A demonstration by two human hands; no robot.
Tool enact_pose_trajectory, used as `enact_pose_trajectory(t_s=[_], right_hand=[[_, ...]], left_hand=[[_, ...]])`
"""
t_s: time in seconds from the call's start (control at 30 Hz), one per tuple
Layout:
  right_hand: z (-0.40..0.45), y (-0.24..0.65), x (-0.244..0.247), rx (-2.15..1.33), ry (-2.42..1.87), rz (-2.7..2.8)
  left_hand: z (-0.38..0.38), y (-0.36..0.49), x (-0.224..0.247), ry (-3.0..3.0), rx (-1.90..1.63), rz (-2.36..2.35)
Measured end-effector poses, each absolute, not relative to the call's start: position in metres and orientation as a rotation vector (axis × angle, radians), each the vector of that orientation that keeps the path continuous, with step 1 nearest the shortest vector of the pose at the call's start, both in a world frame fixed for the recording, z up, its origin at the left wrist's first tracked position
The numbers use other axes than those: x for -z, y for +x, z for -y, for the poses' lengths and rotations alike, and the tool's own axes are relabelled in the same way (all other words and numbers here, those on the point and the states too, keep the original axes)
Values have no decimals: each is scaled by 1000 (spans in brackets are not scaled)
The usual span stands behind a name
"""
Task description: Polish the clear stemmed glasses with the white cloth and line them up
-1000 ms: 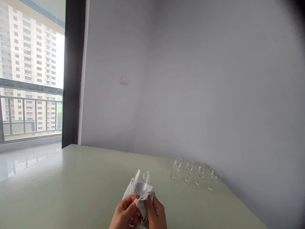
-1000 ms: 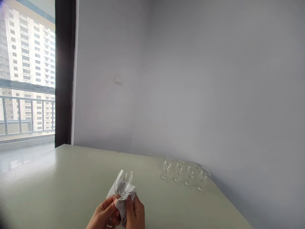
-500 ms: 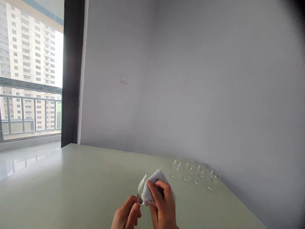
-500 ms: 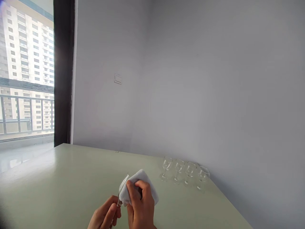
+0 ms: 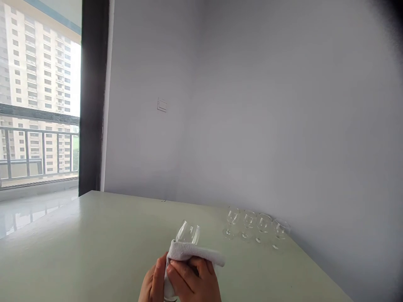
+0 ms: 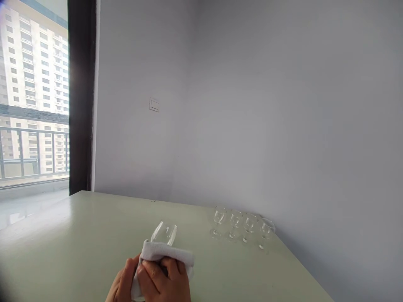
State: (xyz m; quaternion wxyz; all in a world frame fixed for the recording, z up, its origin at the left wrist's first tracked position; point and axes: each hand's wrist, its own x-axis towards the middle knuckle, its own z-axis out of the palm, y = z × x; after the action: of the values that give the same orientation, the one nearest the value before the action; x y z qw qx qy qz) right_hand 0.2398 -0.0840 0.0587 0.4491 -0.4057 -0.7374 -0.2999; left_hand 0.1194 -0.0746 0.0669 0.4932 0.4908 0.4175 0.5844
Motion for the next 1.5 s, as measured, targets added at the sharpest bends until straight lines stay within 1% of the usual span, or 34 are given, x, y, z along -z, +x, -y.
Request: enact_pose_trajectory(t_s=[0.07, 0.17, 0.27, 0.33, 0.43, 0.53, 0.73, 0.93, 1.0, 1.17, 1.27, 1.4, 1.5], right_hand=[[84, 237, -52, 560, -1049, 1865], [84, 234, -45, 41, -990, 1864], [81, 238, -46, -603, -970, 1652], [77, 243, -49, -835, -1041, 1427], [71, 252, -51, -863, -1110, 1113], [68, 251, -46, -949, -1018, 928], [68, 229, -31, -1080, -826, 941], [72, 223, -31, -1146, -823, 968], [73, 225, -32, -1186, -804, 977], [75, 235, -38, -1540, -760, 972], [75, 241, -40, -1670, -752, 987], [71, 243, -42, -1644, -824, 1054], [70, 240, -45, -1402, -939, 1234]], left_hand=[[71, 116, -69, 1191, -1441, -976], [62, 112, -65, 1165, -1419, -934], [50, 110, -57, 1076, -1386, -927], [43, 110, -53, 1036, -1351, -906], [42, 112, -53, 996, -1296, -833], [48, 120, -54, 949, -1253, -795], [57, 134, -43, 999, -1322, -806], [53, 129, -44, 1189, -1428, -1068], [52, 126, -48, 1209, -1435, -1008], [50, 119, -52, 866, -980, -675], [46, 117, -51, 802, -899, -549], [39, 118, -49, 812, -979, -530], [39, 119, -51, 811, -1035, -585]])
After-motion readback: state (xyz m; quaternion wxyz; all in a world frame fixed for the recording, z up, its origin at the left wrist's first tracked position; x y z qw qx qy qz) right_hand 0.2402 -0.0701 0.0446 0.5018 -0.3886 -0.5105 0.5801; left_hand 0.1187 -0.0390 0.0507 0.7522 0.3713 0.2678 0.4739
